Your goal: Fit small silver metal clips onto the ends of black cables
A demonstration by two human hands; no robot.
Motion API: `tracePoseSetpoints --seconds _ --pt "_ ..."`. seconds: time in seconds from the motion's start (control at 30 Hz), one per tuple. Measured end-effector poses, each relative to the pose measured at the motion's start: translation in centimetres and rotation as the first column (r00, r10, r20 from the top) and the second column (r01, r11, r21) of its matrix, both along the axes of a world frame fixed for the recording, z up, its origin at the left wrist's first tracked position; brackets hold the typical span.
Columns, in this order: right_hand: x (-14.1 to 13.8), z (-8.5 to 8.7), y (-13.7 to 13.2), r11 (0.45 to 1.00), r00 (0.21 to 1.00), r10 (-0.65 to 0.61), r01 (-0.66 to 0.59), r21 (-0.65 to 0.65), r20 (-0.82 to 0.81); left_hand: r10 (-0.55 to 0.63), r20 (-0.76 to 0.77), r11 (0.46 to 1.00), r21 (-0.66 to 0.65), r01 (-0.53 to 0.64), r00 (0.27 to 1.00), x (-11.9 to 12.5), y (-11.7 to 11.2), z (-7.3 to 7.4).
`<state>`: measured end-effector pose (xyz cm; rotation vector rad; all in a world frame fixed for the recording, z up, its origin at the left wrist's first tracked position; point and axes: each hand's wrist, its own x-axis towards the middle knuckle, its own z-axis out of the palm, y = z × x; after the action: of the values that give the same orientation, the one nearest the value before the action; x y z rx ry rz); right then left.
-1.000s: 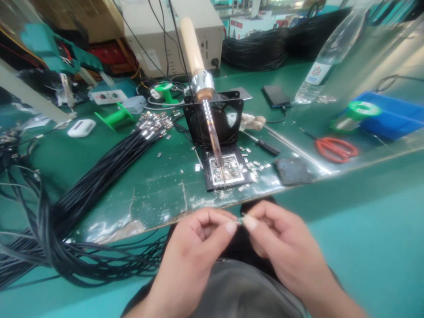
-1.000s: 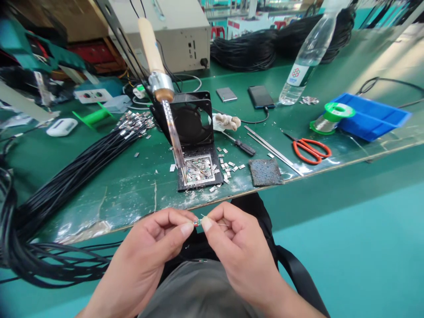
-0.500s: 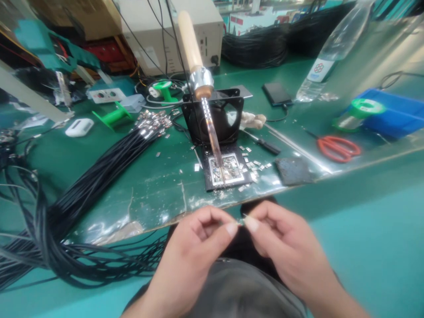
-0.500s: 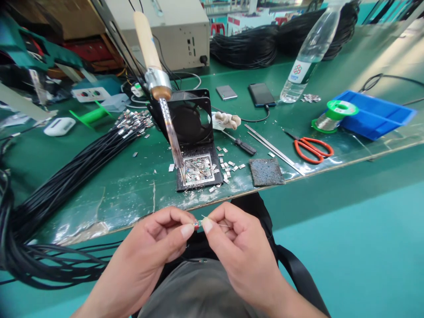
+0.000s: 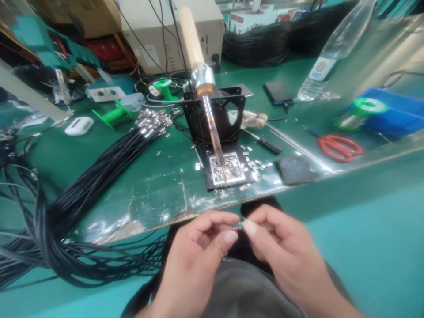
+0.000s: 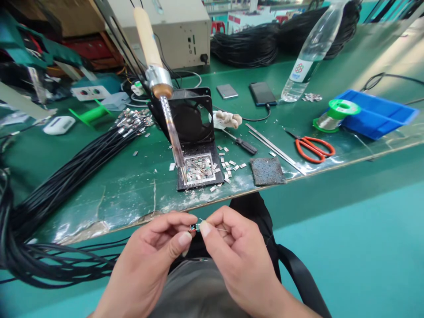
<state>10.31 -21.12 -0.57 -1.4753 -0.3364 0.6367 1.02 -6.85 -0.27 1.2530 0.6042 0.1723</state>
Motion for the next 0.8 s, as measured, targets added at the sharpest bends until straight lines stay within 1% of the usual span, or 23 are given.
tracePoseSetpoints --seconds 0.17,0.33,0.5,0.8 --pt "-0.24 -0.34 0.06 1.0 0.993 0.014 -0.014 -0.001 -0.121 0.008 0.027 0.996 0.086 -0.01 1.0 -0.17 -0.32 -0.33" --pt "0.01 -0.79 0.23 0.998 0.965 0.065 -0.059 0.032 -0.256 -0.017 0.038 0.994 0.108 0.013 0.999 -0.26 -0.24 -0.5" --pt "0.0 -1.01 0.44 0.997 0.952 0.073 -0.059 0.056 -0.299 -0.014 0.075 0.998 0.066 0.009 0.997 -0.32 -0.32 -0.61" --pt "0.01 -1.01 0.5 0.996 0.943 0.078 -0.059 0.069 -0.323 -0.012 0.062 0.999 -0.033 0.014 0.998 -0.1 -0.38 -0.47"
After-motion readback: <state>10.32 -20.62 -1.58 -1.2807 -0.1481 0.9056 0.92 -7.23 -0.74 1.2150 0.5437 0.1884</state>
